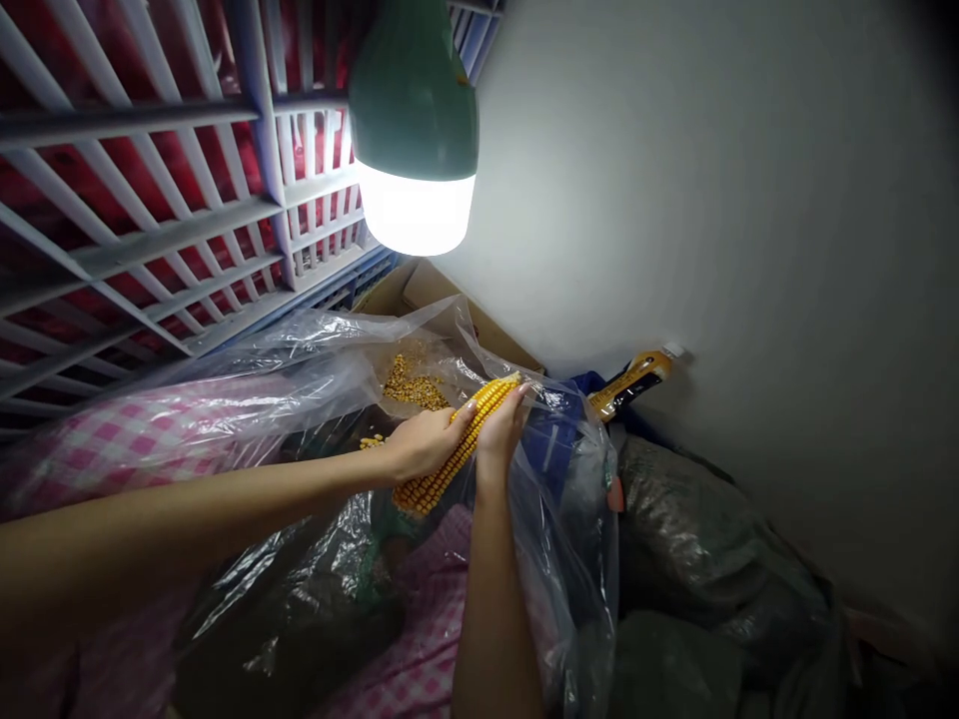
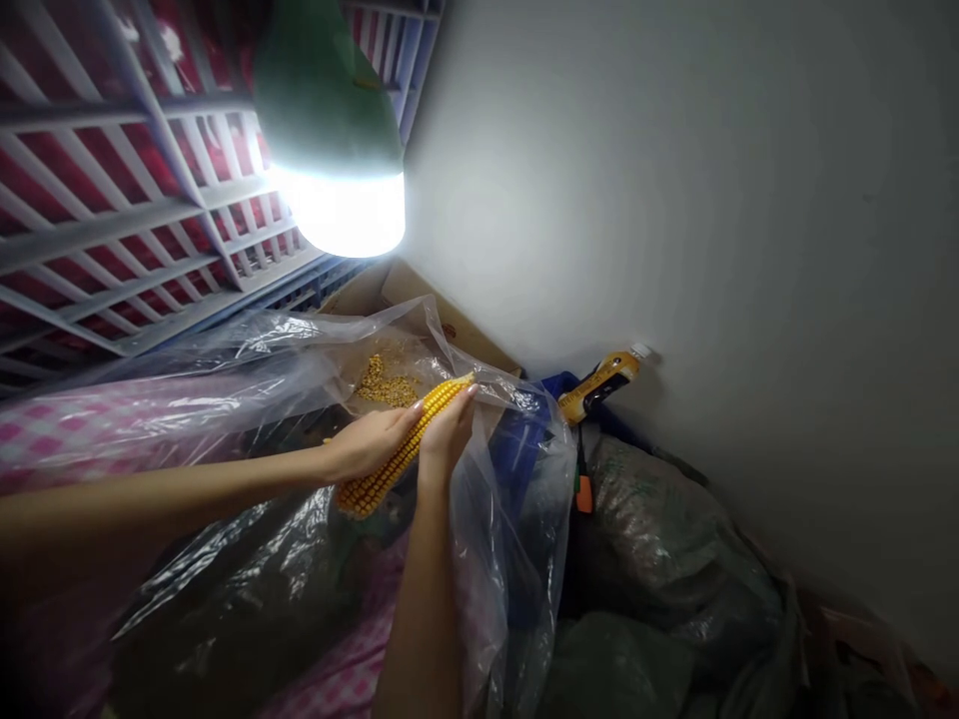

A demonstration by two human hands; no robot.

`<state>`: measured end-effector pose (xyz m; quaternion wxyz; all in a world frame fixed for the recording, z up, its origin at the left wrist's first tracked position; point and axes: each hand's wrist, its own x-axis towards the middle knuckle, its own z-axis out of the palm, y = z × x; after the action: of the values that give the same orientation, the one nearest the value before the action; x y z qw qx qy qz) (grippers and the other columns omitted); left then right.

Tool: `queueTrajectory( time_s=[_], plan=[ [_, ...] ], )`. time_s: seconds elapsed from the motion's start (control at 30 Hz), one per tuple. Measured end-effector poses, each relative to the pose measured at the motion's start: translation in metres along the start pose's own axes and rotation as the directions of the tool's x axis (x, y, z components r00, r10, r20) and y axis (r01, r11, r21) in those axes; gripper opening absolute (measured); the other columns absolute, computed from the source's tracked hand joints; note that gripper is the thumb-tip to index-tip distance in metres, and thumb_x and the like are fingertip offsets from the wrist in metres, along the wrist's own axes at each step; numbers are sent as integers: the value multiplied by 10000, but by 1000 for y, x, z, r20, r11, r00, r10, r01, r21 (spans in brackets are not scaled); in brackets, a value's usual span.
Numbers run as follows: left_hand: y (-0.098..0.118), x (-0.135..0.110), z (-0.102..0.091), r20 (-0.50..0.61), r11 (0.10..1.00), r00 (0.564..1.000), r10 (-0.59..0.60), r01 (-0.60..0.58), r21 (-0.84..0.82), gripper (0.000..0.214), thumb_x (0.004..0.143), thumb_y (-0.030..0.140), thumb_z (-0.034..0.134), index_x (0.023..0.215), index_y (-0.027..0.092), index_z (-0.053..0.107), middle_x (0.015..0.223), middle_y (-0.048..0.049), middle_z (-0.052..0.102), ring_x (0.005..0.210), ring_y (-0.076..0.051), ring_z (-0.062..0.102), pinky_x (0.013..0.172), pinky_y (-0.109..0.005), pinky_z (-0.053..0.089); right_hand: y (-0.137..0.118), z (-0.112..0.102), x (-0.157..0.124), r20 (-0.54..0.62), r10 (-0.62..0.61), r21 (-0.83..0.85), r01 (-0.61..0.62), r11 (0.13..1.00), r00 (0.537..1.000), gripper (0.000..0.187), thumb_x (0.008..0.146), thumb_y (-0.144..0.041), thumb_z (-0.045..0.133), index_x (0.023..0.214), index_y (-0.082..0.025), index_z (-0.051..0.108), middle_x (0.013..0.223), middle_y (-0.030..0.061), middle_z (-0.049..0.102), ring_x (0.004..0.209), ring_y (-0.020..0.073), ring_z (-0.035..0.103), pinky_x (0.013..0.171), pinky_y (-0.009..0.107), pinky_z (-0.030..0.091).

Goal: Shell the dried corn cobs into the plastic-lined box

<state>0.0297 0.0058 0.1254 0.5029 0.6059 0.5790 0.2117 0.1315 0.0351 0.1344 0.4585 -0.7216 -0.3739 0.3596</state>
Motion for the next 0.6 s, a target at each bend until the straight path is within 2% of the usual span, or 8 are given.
queueTrajectory(
  time_s=[0.07,0.17,0.33,0.6],
  plan=[
    [-2,1,-1,-18,1000,1000,0,-1,-27,719,811,599,57,916,154,611,947,-111,645,860,-254,585,728,-310,400,0,7,-1,-86,12,-108,-21,994,996,563,800,-590,267,847,-145,608,963,141,626,926,230,559,759,305,407],
    [-5,3,-1,-33,997,999,-1,-1,-74,716,821,582,60,947,141,609,982,-120,640,898,-255,580,760,-306,398,0,11,-1,-96,-31,-157,16,987,995,527,813,-561,273,707,-160,599,863,143,645,843,227,570,721,298,396],
    [-11,4,4,-38,992,999,-9,4,-124,740,812,606,70,991,123,601,1004,-125,634,925,-260,571,772,-303,398,2,9,-1,-96,-103,-217,80,973,990,482,845,-494,256,779,-169,606,886,124,645,793,205,567,689,283,376],
    [-14,2,6,-15,978,999,-35,31,-206,780,796,641,92,975,81,603,989,-151,630,888,-250,577,770,-295,400,8,8,-3,-90,-107,-176,90,980,990,474,840,-504,267,730,-168,582,883,131,639,776,209,560,689,294,368]
  ],
)
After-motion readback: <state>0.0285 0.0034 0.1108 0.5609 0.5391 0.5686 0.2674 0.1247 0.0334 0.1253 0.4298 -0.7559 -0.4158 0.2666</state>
